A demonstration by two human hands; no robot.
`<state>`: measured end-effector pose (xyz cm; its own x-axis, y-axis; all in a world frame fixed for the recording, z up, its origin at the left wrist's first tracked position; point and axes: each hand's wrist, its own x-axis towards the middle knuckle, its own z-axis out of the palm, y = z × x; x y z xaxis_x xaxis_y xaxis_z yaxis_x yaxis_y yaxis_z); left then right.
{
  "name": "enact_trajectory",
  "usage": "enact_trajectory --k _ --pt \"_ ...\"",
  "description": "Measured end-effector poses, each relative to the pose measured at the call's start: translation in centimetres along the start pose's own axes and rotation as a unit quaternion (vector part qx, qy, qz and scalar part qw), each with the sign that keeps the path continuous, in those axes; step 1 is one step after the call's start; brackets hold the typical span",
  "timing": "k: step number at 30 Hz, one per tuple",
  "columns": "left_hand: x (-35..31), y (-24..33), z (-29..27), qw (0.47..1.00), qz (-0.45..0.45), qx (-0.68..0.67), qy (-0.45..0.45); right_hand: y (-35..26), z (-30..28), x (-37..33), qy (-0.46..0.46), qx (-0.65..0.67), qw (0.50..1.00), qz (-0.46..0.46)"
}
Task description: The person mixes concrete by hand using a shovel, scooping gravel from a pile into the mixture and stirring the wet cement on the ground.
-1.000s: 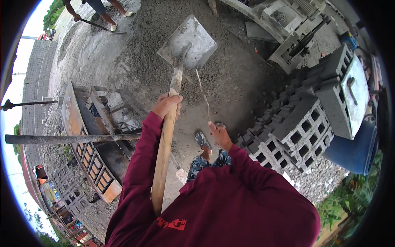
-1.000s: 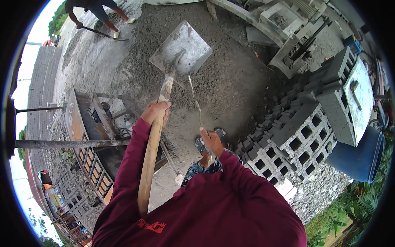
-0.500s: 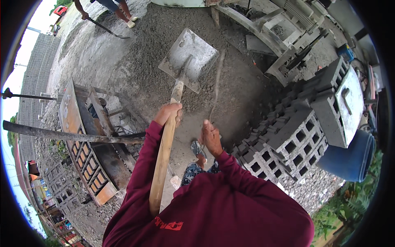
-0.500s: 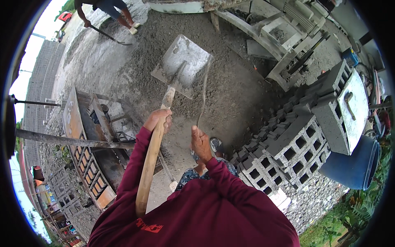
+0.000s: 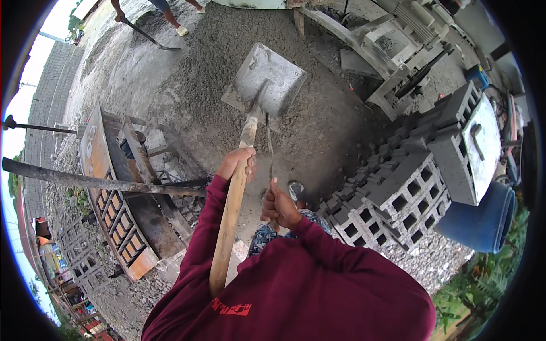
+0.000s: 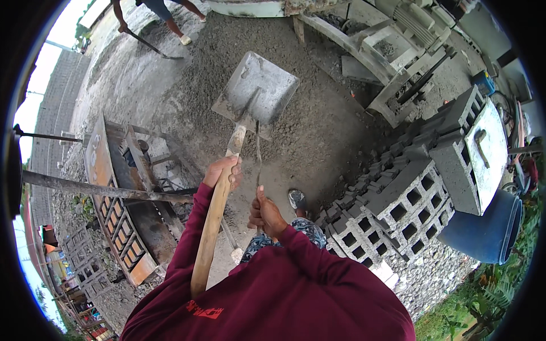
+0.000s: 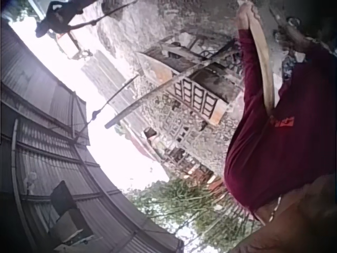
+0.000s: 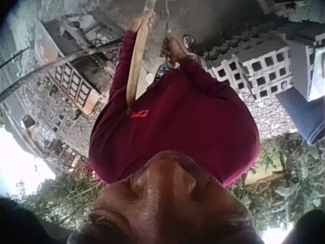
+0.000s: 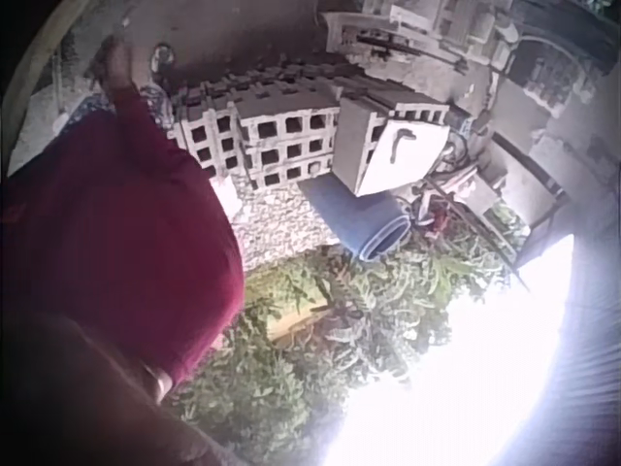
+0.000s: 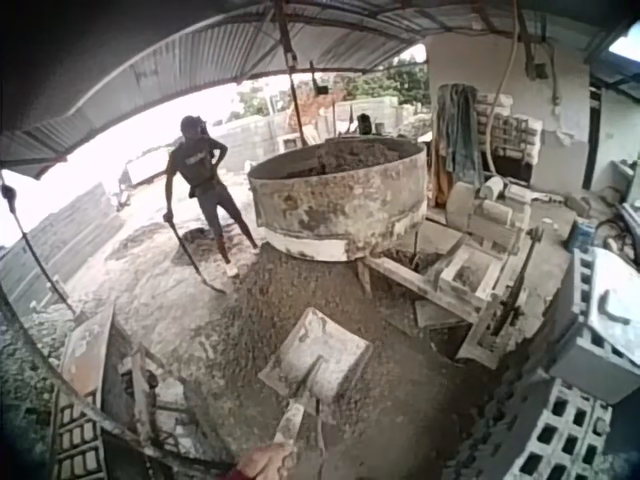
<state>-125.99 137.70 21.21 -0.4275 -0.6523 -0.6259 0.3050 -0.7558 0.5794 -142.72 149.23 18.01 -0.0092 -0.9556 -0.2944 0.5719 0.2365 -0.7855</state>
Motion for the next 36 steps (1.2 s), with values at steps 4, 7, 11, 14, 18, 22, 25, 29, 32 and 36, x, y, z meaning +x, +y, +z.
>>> enact_trajectory --k 4,7,11,14,18,22,25,29,32,36 --pt "-1.1 -1.1 -1.5 0.999 -0.004 0.027 0.019 -3.7 -3.6 -0.6 -0.072 0.110 0.934 0.332" --pt "-1.7 -2.8 -3.5 0.999 -0.008 0.011 0.029 -10.8 -2.6 1.6 -0.022 0.013 0.989 0.144" --pt "-2.5 -3.8 -3.3 0.999 -0.006 0.030 0.033 -15.8 -3.0 3.2 -0.046 -0.014 0.999 -0.019" --pt "-3.0 -3.8 -2.1 0.998 -0.014 0.039 0.045 -15.3 -3.2 3.1 -0.051 -0.056 0.997 -0.019" --pt "-1.9 -4.2 -1.7 0.948 0.008 0.284 0.140 -13.7 -2.6 1.8 -0.072 -0.155 0.985 0.035" --pt "0.5 -6.8 -4.9 0.653 0.127 0.669 0.332 -17.4 1.2 0.2 -0.113 -0.120 0.980 -0.110" --pt "0.0 -5.2 -2.8 0.668 0.041 0.657 0.347 -22.5 3.8 0.6 -0.253 -0.021 0.885 -0.390" --pt "0.5 -3.8 -0.9 0.669 0.039 0.661 0.338 -14.9 2.4 3.5 -0.106 -0.156 0.844 -0.502" --pt "1.6 -5.1 -1.1 0.682 0.036 0.654 0.326 -5.4 -3.9 3.2 -0.003 -0.172 0.925 0.339" --pt "0.8 -8.3 -4.5 0.675 0.023 0.657 0.335 -11.8 2.3 1.6 -0.032 -0.130 0.984 0.121"
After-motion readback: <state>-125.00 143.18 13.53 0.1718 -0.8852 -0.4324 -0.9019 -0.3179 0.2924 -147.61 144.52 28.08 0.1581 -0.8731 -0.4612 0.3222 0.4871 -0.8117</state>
